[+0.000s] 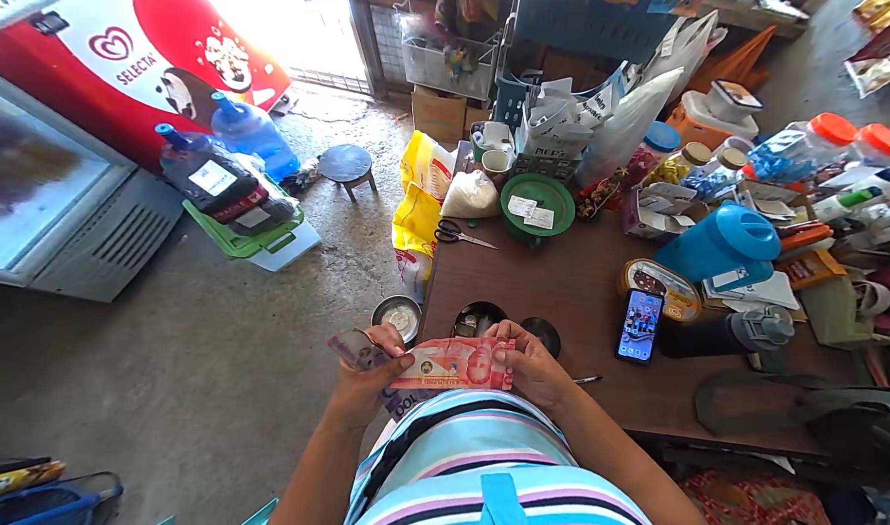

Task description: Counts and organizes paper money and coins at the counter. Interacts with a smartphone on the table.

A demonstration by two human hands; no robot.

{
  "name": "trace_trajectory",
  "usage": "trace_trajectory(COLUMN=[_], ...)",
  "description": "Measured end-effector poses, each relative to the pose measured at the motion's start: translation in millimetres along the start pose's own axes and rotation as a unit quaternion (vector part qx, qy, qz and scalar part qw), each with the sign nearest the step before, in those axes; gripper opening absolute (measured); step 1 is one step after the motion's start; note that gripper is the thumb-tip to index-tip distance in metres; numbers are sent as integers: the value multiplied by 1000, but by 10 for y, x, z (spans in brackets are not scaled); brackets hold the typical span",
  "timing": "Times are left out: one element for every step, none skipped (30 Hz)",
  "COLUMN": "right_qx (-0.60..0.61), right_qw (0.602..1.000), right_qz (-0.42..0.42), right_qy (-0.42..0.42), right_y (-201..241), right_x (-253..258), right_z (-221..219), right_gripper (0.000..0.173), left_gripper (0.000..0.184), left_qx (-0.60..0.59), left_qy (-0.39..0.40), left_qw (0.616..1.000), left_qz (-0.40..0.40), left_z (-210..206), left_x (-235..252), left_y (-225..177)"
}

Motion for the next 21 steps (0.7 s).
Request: trace_trajectory(right_qx=[22,34,34,23,2,-22,-41,-52,-63,-78,-97,-109,-115,-114,-110,-103,-97,-92,-91,-92,-94], right_qw=[1000,999,999,1000,999,998,995,994,992,990,988,987,985,985,985,985,986,986,986,986,986], right_qz=[-4,-5,-2,1,3,4,6,7,10,15,19,24,28,30,32,34,37,39,38,35,30], right_qy=[2,3,-3,-16,-38,-64,-87,-101,-108,-112,-116,-119,-123,-126,-129,-132,-134,-134,-135,-134,-134], right_y=[-3,-2,-1,0,1,2,3,9,15,22,25,23,21,20,20,18,14,13,14,16,17], right_x=[3,8,14,17,16,14,11,4,-8,-23,-36,-50,-63,-73,-79,-83,-85,-86,-88,-89,-91], right_z=[-19,-28,-25,-10,18,53,84,109,123,128,131,138,145,152,159,165,170,174,177,180,182], right_gripper=[12,14,16,17,18,19,20,20,19,19,19,19,18,18,17,16,14,13,13,12,11], left_gripper=[16,16,16,17,18,18,18,18,18,18,18,18,18,18,18,18,18,19,19,19,19], left_qx=[-1,-1,0,2,5,7,8,10,9,10,15,21,27,30,30,29,31,33,33,34,32], left_qy=[4,6,2,-8,-17,-22,-24,-22,-19,-18,-19,-22,-23,-25,-26,-25,-26,-26,-26,-25,-24], left_qw=[1000,1000,1000,1000,1000,1000,1000,1000,1000,1000,1000,999,999,999,999,999,999,999,999,999,999], left_qz=[-2,-4,-7,-10,-12,-15,-18,-19,-20,-18,-17,-15,-14,-14,-13,-14,-14,-14,-13,-12,-13], left_z=[-6,-8,-4,6,27,47,66,80,89,91,85,75,66,59,59,64,69,70,65,61,57], left_x=[-2,-2,-3,-7,-12,-13,-12,-13,-16,-22,-26,-29,-28,-25,-22,-18,-15,-12,-8,-5,-5], left_y=[-3,-9,-15,-23,-30,-38,-43,-48,-50,-50,-52,-54,-53,-49,-43,-41,-43,-45,-51,-55,-60])
Point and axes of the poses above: each hand's wrist, its own x-axis towards the middle knuckle, its own z-axis out of the back of the hand, y = z × x, the point moved 4 cm from there along x, towards the middle knuckle, and after that the axes turned 4 degrees about z, right-handed, at the moved point
